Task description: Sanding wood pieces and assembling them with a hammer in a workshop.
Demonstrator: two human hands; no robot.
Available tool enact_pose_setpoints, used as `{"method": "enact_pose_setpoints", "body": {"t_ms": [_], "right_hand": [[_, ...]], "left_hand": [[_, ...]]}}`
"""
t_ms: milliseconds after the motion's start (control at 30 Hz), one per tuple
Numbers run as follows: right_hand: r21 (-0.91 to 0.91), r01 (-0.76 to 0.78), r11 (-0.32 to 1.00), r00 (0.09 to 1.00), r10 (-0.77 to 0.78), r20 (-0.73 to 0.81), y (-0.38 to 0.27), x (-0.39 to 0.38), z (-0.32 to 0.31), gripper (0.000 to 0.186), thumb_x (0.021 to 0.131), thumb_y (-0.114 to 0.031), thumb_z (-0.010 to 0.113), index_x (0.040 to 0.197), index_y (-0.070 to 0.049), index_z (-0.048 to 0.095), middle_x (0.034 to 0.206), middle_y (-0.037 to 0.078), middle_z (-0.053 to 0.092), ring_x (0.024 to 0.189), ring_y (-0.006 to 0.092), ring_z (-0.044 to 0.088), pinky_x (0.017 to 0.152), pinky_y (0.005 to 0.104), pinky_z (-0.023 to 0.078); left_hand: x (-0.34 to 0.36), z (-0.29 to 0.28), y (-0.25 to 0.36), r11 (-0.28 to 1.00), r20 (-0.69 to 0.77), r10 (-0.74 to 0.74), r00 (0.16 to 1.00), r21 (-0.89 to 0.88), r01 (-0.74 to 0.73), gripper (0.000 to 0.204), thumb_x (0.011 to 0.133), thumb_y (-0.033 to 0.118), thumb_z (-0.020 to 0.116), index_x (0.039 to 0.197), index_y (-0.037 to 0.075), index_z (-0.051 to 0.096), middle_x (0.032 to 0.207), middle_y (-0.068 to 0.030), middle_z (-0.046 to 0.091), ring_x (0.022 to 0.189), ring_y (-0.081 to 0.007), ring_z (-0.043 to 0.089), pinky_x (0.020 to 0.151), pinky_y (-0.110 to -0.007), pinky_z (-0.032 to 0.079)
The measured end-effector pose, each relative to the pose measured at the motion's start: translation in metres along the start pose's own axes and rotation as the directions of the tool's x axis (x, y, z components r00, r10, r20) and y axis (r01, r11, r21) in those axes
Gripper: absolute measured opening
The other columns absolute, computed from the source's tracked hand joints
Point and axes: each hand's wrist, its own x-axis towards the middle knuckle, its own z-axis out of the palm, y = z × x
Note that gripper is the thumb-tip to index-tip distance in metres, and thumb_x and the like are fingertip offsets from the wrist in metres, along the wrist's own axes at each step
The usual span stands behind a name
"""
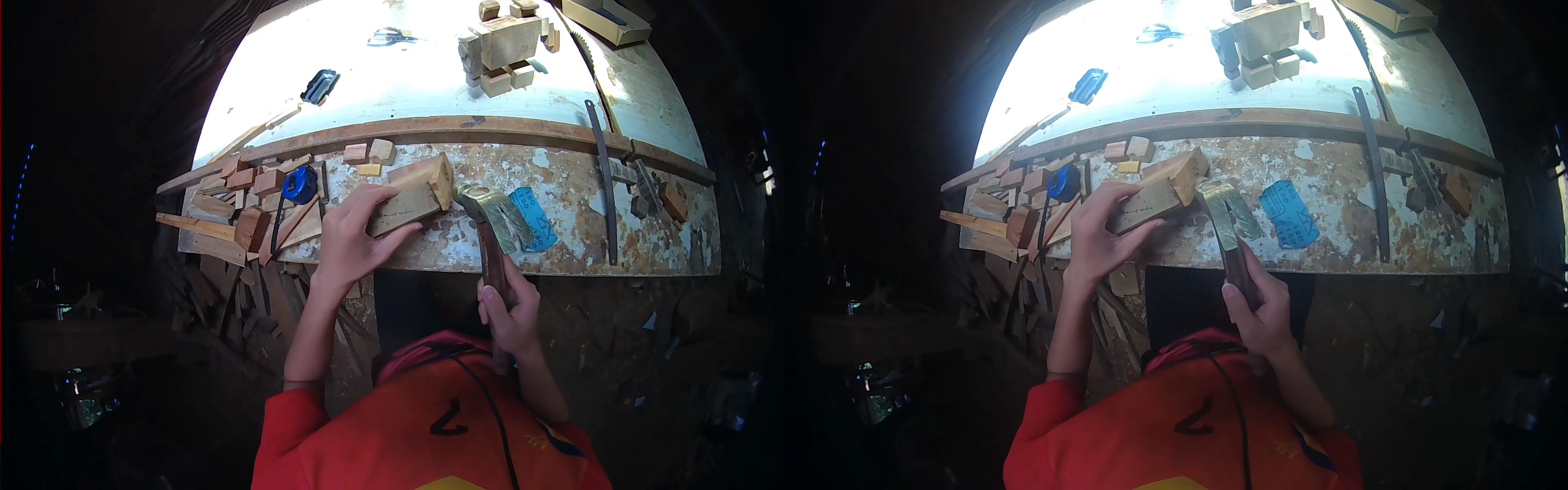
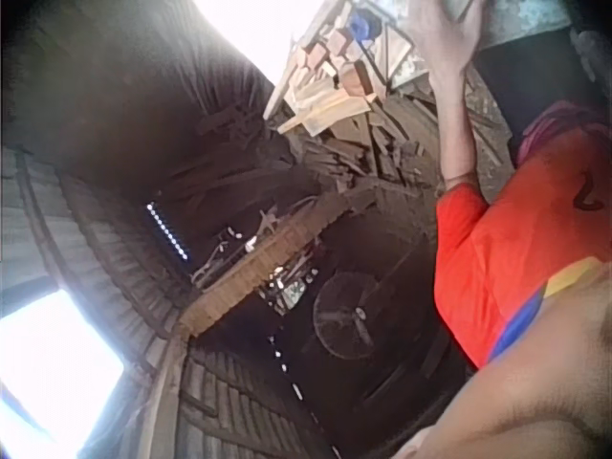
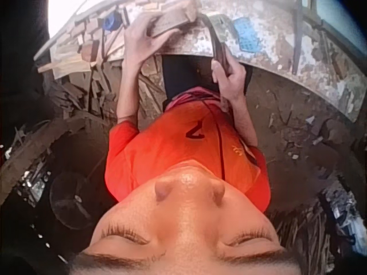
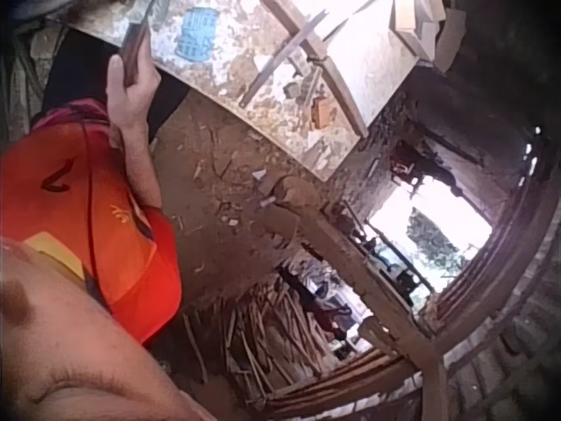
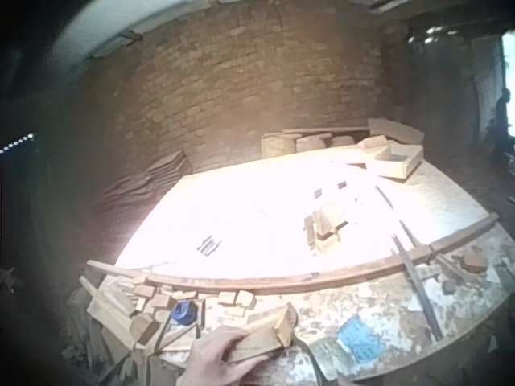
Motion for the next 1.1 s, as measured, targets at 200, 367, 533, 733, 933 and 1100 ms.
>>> {"method": "enact_pose_setpoints", "body": {"t_ms": [200,367,533,733,933,1100], "right_hand": [[0.093,0.016,0.996,0.996,-0.008,-0.090,-0.035,0.005,0.005,0.063,0.106,-0.004,0.061,0.163,0.013,0.040,0.086,0.005,0.067,0.062,0.0062,0.058,0.055,0.0230,0.048],[-0.072,0.181,0.981,0.968,-0.190,-0.163,-0.067,-0.009,0.007,0.076,0.108,-0.044,0.066,0.155,0.011,0.045,0.090,0.012,0.064,0.057,0.0098,0.057,0.048,0.0232,0.046],[-0.329,0.172,0.929,0.982,-0.189,-0.023,-0.049,-0.020,-0.011,0.069,0.104,-0.016,0.066,0.163,0.011,0.043,0.085,0.004,0.065,0.065,0.0085,0.058,0.057,0.0240,0.045],[-0.254,-0.176,0.951,0.983,0.158,-0.091,-0.064,-0.019,-0.007,0.062,0.107,-0.007,0.060,0.166,0.003,0.044,0.083,0.001,0.065,0.061,0.0050,0.054,0.055,0.0232,0.044],[-0.238,0.167,0.957,0.982,-0.184,-0.050,-0.071,-0.023,-0.008,0.066,0.111,-0.035,0.062,0.156,0.012,0.048,0.088,0.006,0.065,0.055,0.0065,0.055,0.050,0.0220,0.042],[-0.381,-0.241,0.893,0.970,0.232,-0.069,-0.045,-0.014,-0.018,0.057,0.112,-0.013,0.060,0.166,-0.002,0.047,0.081,-0.001,0.059,0.059,0.0041,0.051,0.050,0.0230,0.040]], "left_hand": [[0.009,0.012,0.025,0.986,0.123,-0.079,0.989,0.159,0.059,0.050,0.084,0.036,0.094,0.117,0.005,0.073,0.097,-0.0186,0.078,0.089,-0.0391,0.079,0.077,-0.044,0.063],[0.008,0.014,0.022,0.970,0.246,-0.098,0.964,0.242,0.037,0.052,0.084,0.041,0.092,0.116,0.005,0.074,0.094,-0.0176,0.077,0.083,-0.0384,0.077,0.071,-0.047,0.061],[0.009,0.012,0.026,0.958,0.313,-0.156,0.937,0.280,0.066,0.049,0.083,0.041,0.091,0.110,0.005,0.072,0.093,-0.0165,0.076,0.083,-0.0373,0.077,0.069,-0.047,0.060],[-0.006,0.040,0.017,0.943,0.335,-0.105,0.936,0.333,-0.013,0.041,0.084,0.037,0.089,0.101,0.007,0.067,0.088,-0.0105,0.071,0.083,-0.0347,0.076,0.071,-0.046,0.060],[-0.013,0.049,0.009,0.946,0.326,-0.083,0.942,0.322,-0.028,0.038,0.084,0.035,0.088,0.097,0.006,0.068,0.086,-0.0114,0.071,0.083,-0.0341,0.077,0.071,-0.046,0.061],[-0.012,0.050,0.000,0.971,0.415,-0.099,0.905,0.240,-0.004,0.039,0.083,0.037,0.089,0.092,0.004,0.069,0.081,-0.0142,0.074,0.081,-0.0367,0.076,0.073,-0.048,0.061]]}}
